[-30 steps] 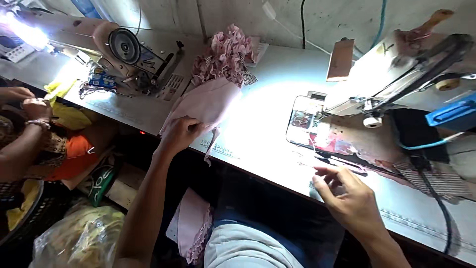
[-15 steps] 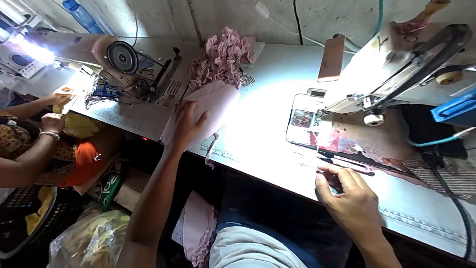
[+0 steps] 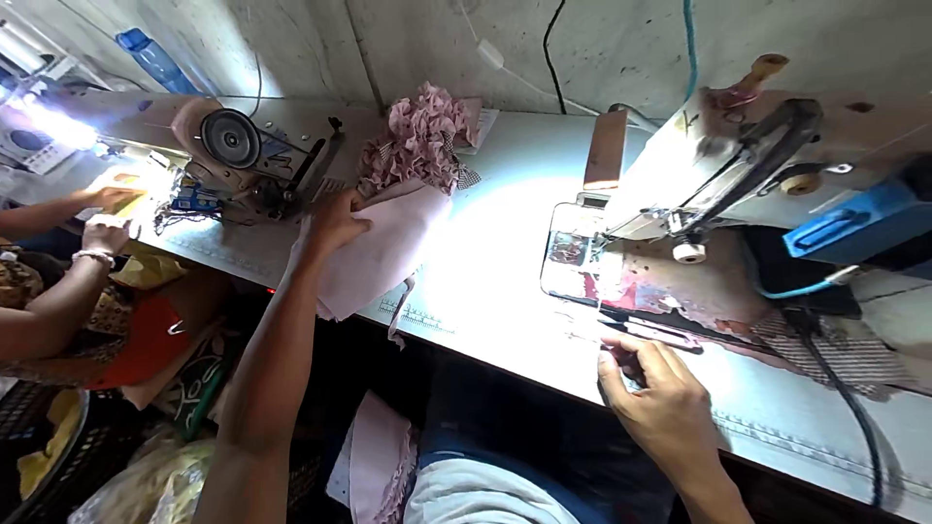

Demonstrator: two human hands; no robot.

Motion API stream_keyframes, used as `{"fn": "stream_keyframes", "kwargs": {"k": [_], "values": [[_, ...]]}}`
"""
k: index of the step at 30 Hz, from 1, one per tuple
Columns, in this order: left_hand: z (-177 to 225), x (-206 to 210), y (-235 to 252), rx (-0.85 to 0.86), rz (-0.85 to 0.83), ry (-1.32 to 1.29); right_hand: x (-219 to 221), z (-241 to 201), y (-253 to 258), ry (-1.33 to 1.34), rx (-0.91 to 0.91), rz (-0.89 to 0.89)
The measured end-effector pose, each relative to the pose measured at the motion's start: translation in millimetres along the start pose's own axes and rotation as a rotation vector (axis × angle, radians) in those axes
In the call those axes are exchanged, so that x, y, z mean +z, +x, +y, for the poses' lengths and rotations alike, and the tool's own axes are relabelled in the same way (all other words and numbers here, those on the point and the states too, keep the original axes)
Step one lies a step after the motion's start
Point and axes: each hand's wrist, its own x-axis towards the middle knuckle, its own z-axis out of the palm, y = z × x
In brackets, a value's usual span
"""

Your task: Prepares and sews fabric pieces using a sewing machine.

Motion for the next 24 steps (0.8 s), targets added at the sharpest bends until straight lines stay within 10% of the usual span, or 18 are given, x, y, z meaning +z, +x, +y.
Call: {"fn": "stream_keyframes", "kwargs": {"k": [19,24], "values": [[-29,38,-22,0.316,0.447,0.040,3,0,-2,-0.058,-0.030,0.026],[13,8,-50,0.263,0.345,-0.222,6,1,-1,-0.048,0.001,0.040]]}}
